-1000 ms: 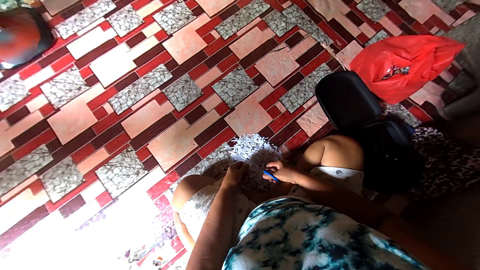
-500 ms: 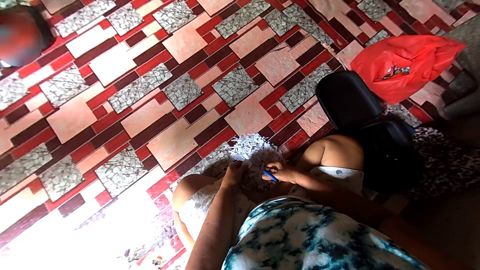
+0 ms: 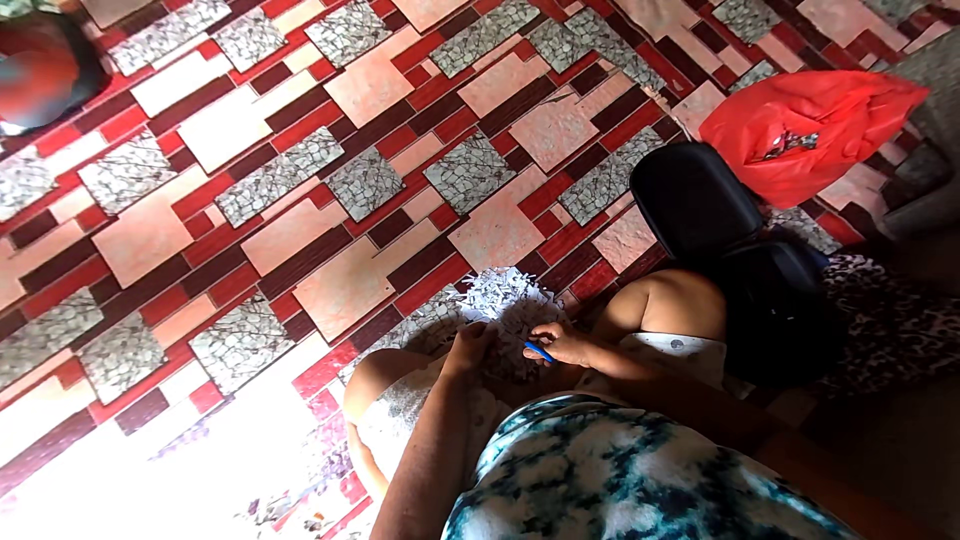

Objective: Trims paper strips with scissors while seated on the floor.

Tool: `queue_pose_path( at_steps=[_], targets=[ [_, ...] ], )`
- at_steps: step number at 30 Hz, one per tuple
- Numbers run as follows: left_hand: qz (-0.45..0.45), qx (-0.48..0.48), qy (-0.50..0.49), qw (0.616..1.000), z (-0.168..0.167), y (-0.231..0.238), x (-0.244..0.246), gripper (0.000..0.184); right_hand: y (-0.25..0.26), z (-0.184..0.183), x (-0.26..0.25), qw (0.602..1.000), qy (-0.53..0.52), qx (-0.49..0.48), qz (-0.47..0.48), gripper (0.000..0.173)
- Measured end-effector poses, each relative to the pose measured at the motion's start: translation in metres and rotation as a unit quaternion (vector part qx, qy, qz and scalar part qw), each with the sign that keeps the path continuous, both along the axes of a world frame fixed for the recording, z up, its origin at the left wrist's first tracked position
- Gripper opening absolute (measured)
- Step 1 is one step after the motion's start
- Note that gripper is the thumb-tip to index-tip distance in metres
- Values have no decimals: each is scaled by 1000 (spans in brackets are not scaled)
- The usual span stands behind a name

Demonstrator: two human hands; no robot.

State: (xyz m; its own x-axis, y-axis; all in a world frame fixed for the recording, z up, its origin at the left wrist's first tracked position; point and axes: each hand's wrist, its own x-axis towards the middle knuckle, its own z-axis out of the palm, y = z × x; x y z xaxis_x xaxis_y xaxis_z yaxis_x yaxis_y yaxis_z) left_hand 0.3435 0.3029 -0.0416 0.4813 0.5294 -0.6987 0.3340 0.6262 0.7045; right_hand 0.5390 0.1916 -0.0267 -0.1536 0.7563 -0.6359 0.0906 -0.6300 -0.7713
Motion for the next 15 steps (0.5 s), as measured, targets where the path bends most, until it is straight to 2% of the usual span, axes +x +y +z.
queue_pose_path(
  at_steps=[4,10,15],
  targets=[
    [-20,14,15,1000,0,1,0,16,-1,-5,1,999,-10,30,-2,27],
    [22,-15,17,999,4,0,1,13,0,-3,2,998,-31,37,-35,30],
    [75,-29,15,997,4,0,1,13,2,0,1,998,-2,-23,-51,29]
  ],
)
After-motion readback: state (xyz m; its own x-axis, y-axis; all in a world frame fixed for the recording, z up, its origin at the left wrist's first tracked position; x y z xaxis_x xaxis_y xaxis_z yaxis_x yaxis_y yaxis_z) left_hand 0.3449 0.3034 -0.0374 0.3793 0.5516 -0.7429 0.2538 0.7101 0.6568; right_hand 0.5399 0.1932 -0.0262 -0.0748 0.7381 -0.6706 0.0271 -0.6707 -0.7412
